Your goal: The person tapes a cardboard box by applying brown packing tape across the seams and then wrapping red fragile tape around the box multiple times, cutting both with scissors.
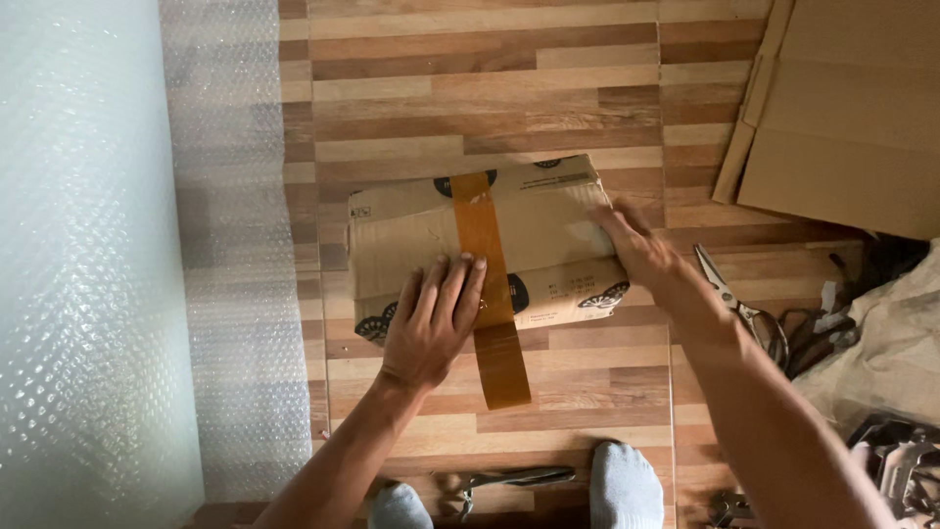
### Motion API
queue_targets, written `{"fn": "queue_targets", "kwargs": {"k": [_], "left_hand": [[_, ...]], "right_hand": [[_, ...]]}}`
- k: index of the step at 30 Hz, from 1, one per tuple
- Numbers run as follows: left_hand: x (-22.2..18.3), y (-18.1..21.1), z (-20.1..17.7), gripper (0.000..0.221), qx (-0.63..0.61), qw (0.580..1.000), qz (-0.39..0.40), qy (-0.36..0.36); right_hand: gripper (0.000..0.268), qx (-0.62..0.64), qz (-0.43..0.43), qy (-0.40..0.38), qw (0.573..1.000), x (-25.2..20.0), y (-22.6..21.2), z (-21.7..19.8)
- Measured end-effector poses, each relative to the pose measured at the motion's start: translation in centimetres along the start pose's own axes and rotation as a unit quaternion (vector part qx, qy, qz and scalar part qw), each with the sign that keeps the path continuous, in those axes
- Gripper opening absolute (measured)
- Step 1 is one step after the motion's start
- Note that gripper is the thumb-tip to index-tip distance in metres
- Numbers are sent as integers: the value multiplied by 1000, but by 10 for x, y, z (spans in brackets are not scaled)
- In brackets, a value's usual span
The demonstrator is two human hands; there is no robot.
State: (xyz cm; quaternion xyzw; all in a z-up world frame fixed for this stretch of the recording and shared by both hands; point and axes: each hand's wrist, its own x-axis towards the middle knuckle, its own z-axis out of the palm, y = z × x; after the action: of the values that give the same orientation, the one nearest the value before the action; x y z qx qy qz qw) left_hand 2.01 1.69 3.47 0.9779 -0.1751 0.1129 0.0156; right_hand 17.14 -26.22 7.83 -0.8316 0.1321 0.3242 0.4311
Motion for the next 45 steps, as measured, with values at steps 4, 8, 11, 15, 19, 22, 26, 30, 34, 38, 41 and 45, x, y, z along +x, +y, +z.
{"fn": "queue_targets", "kwargs": {"k": [4,8,11,15,19,22,26,30,34,38,41,45], "left_hand": [[11,2,-9,58,51,999,-2,-5],[25,1,-19,56,13,1000,-17,-13],[37,2,-30,59,-28,999,-33,-12],[50,4,-47,68,-21,998,-38,-36],[55,1,-48,72,-28,998,-40,-29],[57,1,-41,70,-29,999,-18,-26],[68,-1,-35,51,27,998,7,59],[78,-3,-55,48,-22,999,-6,33],[108,-20,-71,61,-21,991,-39,-129],[147,-58,-79,77,-165,886,-126,-414],[166,-86,-70,114,-326,900,-49,-287],[185,-123,-40,113,-346,811,-193,-432]], "right_hand": [[41,175,-180,106,962,-94,16,38],[54,-276,-423,153,849,-145,28,91],[42,11,-255,-5,967,-137,15,98],[39,151,-175,29,972,-139,-3,93],[43,77,-271,111,953,-145,0,98],[39,48,-291,129,947,-142,17,101],[32,52,-275,101,955,-142,38,105],[28,41,-290,109,950,-138,42,111],[22,93,-263,93,956,-137,43,98],[24,23,-245,109,963,-108,24,81],[25,36,-300,84,950,-73,-1,82],[30,124,-309,68,940,-50,-39,87]]}}
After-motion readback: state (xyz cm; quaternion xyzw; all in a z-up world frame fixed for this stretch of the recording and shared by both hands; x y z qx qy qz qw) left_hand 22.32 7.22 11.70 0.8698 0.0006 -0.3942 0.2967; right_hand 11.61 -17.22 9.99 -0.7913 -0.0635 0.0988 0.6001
